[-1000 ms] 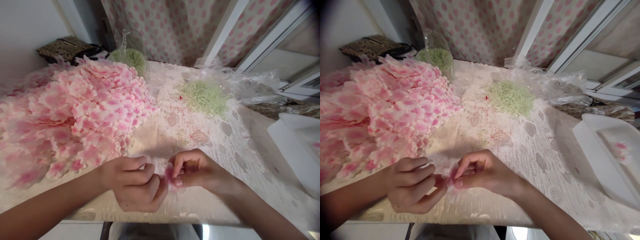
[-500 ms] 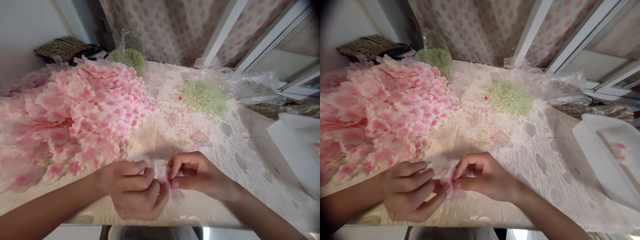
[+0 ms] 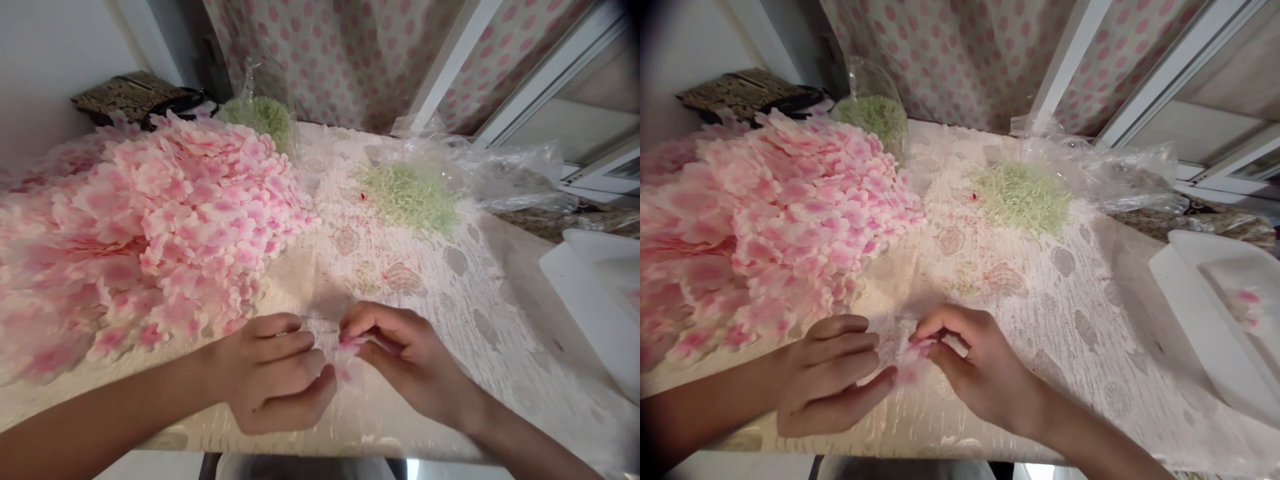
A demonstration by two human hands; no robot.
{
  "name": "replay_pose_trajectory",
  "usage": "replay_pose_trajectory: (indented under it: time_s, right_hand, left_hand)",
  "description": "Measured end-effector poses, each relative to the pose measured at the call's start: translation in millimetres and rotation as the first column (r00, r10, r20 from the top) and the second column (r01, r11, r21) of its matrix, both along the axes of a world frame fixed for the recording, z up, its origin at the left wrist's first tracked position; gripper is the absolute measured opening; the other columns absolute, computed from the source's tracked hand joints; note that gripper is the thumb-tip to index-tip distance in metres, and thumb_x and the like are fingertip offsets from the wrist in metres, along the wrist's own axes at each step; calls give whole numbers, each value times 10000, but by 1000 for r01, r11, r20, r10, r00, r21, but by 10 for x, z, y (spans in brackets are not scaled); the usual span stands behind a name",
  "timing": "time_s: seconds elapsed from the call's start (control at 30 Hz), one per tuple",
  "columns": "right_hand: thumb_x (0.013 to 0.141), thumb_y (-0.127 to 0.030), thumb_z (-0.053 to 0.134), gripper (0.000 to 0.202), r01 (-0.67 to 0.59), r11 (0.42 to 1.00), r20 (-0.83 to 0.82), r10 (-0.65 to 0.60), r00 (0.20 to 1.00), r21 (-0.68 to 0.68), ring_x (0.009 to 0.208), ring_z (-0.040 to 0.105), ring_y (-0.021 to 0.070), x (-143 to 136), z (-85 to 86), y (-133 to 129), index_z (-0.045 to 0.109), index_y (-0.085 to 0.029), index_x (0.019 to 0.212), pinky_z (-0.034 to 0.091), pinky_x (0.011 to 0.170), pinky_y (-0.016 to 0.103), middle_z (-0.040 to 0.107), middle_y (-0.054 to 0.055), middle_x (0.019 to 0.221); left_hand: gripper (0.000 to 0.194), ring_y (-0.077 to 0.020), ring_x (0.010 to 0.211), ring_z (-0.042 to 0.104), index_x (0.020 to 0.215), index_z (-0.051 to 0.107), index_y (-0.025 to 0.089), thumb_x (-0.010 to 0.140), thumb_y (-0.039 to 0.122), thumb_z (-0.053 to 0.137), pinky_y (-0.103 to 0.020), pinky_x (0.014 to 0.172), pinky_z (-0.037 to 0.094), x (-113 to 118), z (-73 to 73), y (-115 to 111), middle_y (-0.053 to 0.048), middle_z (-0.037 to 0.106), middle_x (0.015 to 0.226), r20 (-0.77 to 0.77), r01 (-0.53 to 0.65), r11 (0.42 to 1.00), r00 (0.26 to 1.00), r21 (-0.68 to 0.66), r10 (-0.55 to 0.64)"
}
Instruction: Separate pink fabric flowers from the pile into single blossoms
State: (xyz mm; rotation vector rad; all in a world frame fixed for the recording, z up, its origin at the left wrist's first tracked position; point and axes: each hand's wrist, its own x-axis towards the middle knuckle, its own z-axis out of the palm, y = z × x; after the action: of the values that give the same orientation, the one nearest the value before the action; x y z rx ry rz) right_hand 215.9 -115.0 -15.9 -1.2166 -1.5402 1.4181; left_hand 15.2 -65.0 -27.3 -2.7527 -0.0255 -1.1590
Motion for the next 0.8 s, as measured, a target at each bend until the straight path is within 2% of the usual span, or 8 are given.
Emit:
replay_pose_trajectory:
  time_s: [0.07, 0.1, 0.17, 0.23, 0.3, 0.6, 0.73, 0.8]
  right_hand:
    - [818, -154, 583, 61, 97, 992, -40, -94, 995, 84, 738, 593, 121, 51, 10, 25, 608, -203, 793, 469, 642, 238, 634, 10, 784]
    - [811, -149, 598, 63, 117, 988, -86, -109, 990, 101, 728, 594, 116, 78, 15, 40, 611, -209, 795, 474, 642, 235, 632, 4, 772]
    - [789, -130, 632, 86, 94, 989, -170, -75, 983, 112, 764, 595, 112, 117, 22, 64, 624, -217, 788, 485, 696, 243, 624, 1, 811]
    - [764, -110, 660, 106, 16, 990, -190, 10, 982, 137, 913, 583, 134, 122, 16, 73, 647, -215, 765, 473, 819, 278, 608, 21, 962]
    - [759, -93, 659, 121, -37, 984, -165, 67, 984, 175, 1068, 533, 167, 93, -5, 65, 667, -214, 757, 432, 919, 315, 561, 35, 1110]
    - [802, -99, 594, 127, 67, 980, -132, -42, 990, 189, 768, 605, 120, -23, -86, -8, 644, -215, 815, 479, 643, 238, 634, 21, 835]
    - [796, -134, 616, 77, 78, 984, -148, -54, 988, 160, 746, 602, 116, -27, -74, -4, 625, -208, 778, 476, 631, 232, 626, 15, 804]
    - [798, -137, 614, 75, 79, 984, -143, -56, 988, 160, 746, 599, 113, -45, -84, -10, 613, -208, 775, 475, 641, 232, 618, 11, 805]
  left_hand:
    - [135, -125, 603, 535, 722, 575, 186, 783, 81, 516, -276, 543, 458, 22, -4, -36, -3, 566, 643, 47, -29, 958, 998, -287, 45]
    - [130, -123, 587, 517, 755, 548, 175, 792, 69, 483, -274, 538, 443, 33, -12, -59, -6, 548, 636, 54, -44, 894, 996, -445, 76]
    - [107, -105, 557, 479, 808, 504, 164, 819, 71, 451, -247, 521, 411, 53, -35, -100, 6, 500, 630, 25, -85, 688, 989, -721, 148]
    - [85, -80, 530, 437, 817, 485, 161, 852, 96, 443, -208, 494, 373, 67, -56, -124, 26, 455, 629, -20, -111, 491, 982, -864, 186]
    - [84, -66, 516, 403, 815, 483, 163, 873, 122, 438, -188, 474, 346, 77, -67, -131, 37, 434, 630, -36, -100, 388, 985, -916, 169]
    - [95, -80, 557, 433, 828, 510, 164, 892, 200, 449, -201, 498, 345, 76, -70, -145, 23, 476, 652, -60, -80, 234, 994, -969, 92]
    - [90, -82, 556, 431, 833, 522, 163, 886, 196, 457, -202, 491, 344, 72, -87, -136, 18, 474, 658, -51, -69, 240, 995, -968, 81]
    - [84, -77, 541, 422, 832, 533, 160, 879, 175, 464, -198, 483, 341, 79, -77, -128, 21, 468, 652, -42, -62, 290, 996, -955, 73]
